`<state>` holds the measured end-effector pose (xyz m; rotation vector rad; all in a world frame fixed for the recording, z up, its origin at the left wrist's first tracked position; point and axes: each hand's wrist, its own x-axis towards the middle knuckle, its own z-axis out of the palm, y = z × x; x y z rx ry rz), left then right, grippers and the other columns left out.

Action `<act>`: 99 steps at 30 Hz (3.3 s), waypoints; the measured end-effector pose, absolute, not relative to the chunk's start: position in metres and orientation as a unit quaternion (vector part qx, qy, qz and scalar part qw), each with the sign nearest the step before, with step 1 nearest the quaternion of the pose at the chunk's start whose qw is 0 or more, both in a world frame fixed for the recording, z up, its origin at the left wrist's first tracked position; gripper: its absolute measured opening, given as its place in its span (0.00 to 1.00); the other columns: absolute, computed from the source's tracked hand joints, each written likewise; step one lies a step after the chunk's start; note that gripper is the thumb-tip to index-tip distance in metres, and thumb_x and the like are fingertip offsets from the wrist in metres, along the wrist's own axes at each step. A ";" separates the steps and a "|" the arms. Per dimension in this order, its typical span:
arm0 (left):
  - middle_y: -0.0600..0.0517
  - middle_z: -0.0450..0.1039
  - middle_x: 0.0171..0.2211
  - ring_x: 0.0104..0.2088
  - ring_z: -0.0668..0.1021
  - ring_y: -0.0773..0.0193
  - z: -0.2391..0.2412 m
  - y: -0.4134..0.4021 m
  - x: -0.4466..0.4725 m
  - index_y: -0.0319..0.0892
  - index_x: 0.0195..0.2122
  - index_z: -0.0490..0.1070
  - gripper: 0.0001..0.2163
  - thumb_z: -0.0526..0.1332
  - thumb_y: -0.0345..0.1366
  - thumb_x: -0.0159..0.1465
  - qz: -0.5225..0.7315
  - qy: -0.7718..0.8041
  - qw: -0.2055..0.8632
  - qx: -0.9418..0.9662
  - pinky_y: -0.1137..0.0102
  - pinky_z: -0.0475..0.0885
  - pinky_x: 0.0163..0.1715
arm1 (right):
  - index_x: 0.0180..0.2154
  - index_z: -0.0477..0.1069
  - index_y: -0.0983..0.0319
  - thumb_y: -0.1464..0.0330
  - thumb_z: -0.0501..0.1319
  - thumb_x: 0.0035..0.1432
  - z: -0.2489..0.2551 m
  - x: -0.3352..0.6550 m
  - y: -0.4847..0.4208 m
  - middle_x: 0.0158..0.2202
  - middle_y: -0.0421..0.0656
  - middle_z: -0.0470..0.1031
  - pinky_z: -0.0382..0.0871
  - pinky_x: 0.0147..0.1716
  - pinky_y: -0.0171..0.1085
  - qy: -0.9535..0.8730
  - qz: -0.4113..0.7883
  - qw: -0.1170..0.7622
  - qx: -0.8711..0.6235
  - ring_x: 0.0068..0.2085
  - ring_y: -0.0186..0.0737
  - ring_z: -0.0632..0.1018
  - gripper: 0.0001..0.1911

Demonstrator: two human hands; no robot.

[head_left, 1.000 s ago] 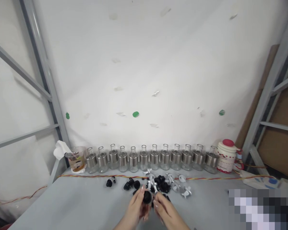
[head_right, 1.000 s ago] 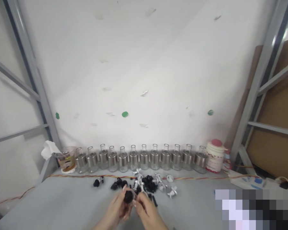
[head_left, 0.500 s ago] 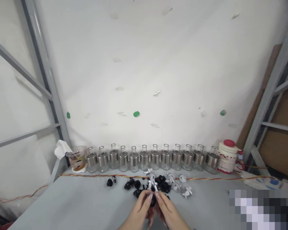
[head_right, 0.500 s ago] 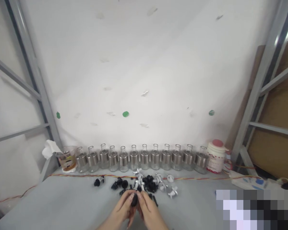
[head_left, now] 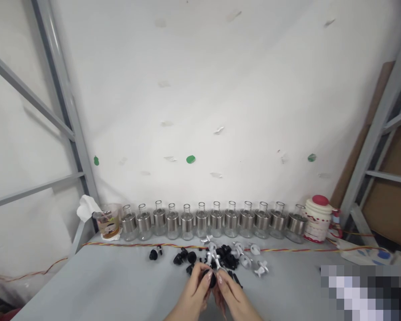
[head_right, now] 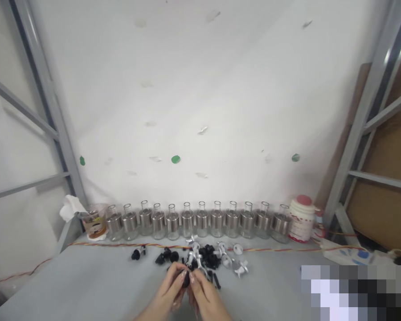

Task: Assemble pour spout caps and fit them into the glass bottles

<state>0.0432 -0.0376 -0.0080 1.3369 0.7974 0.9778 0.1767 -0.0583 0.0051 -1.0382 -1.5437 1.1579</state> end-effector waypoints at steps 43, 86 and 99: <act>0.65 0.52 0.14 0.10 0.50 0.79 -0.013 -0.048 0.059 0.44 0.32 0.58 0.20 0.53 0.58 0.53 0.470 0.333 0.655 0.489 0.77 0.41 0.11 | 0.37 0.69 0.60 0.47 0.51 0.50 -0.007 0.164 -0.060 0.34 0.43 0.73 0.65 0.41 0.34 -0.580 0.457 0.500 -0.453 0.40 0.42 0.73 0.25; 0.63 0.59 0.12 0.07 0.58 0.78 0.009 -0.034 0.047 0.42 0.33 0.65 0.18 0.63 0.51 0.49 0.496 0.297 0.749 0.324 0.82 0.46 0.06 | 0.26 0.64 0.60 0.57 0.49 0.57 -0.003 0.206 -0.031 0.21 0.37 0.65 0.62 0.25 0.32 -0.664 0.330 0.426 -0.519 0.25 0.36 0.69 0.16; 0.67 0.53 0.10 0.05 0.52 0.80 -0.006 -0.035 0.048 0.42 0.35 0.62 0.22 0.62 0.54 0.47 0.539 0.363 0.658 0.382 0.83 0.47 0.03 | 0.29 0.71 0.60 0.72 0.57 0.49 -0.006 0.201 -0.038 0.33 0.44 0.71 0.57 0.39 0.41 -0.755 0.086 0.268 -0.592 0.39 0.47 0.70 0.05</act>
